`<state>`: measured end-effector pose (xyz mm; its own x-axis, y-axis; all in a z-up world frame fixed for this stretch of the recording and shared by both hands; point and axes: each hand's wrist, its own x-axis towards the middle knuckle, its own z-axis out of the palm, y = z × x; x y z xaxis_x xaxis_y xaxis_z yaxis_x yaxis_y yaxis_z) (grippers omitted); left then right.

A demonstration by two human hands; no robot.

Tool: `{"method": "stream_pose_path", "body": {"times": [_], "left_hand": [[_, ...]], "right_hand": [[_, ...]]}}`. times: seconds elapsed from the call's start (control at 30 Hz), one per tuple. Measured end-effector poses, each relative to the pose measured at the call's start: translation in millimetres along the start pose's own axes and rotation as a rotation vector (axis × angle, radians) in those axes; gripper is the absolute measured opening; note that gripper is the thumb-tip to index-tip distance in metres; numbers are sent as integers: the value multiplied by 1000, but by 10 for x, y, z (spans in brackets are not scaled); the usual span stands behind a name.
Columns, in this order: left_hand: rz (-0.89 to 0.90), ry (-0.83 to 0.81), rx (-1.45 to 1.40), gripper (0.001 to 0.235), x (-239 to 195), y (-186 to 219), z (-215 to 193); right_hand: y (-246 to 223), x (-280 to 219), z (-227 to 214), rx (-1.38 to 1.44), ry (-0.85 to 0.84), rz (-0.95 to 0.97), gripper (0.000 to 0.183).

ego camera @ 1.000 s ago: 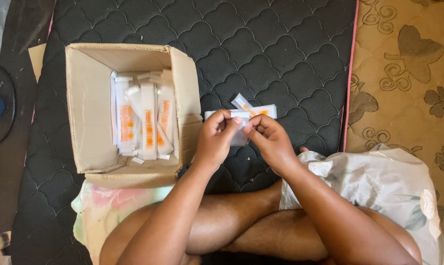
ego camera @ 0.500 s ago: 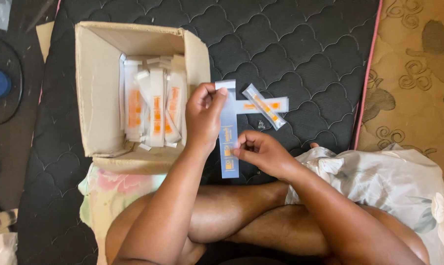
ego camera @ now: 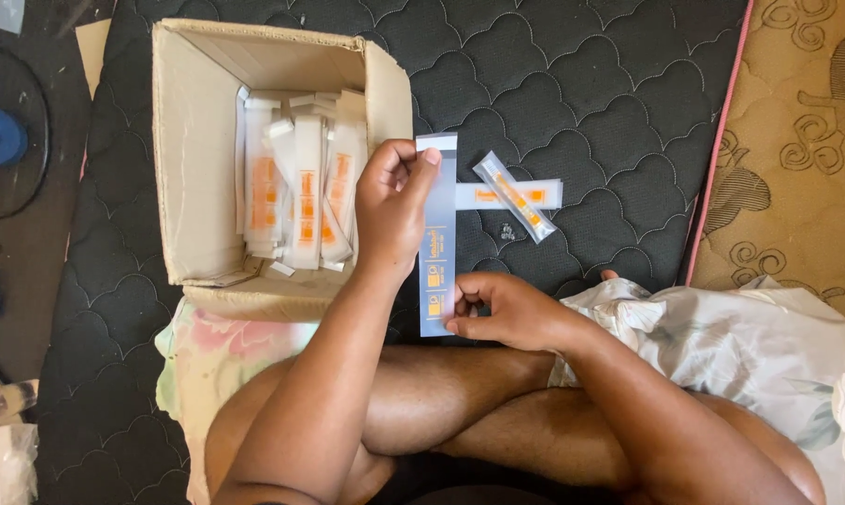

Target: A person is manually inserting small paper strips into clear plastic sleeves, one by one, from a cardboard box.

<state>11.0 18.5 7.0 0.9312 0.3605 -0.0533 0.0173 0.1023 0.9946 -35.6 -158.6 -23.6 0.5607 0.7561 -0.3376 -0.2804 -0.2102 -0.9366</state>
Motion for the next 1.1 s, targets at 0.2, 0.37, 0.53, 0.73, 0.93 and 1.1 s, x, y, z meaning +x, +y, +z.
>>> {"method": "stream_pose_path", "body": {"times": [0.2,0.37,0.53,0.73,0.93,1.1], "left_hand": [[-79,-104,-140,18,8,-131,11],[-204,-302,-236,57,-59,-33,57],[-303,-309,-159,59,-77,-327,74],[-232,-460,218,19,-208,-338,167],[-104,-376,303,12,-268,-397,199],[-32,-286,170,16,-238,-288,142]], "right_hand": [[-74,14,43,55,21,54,8],[240,57,84,311,213,86,11],[240,138,-46,842,470,-72,16],[91,102,-148,980,711,-78,29],[32,120,-142,886,751,-67,30],[-52,76,-207,908,796,-147,17]]}}
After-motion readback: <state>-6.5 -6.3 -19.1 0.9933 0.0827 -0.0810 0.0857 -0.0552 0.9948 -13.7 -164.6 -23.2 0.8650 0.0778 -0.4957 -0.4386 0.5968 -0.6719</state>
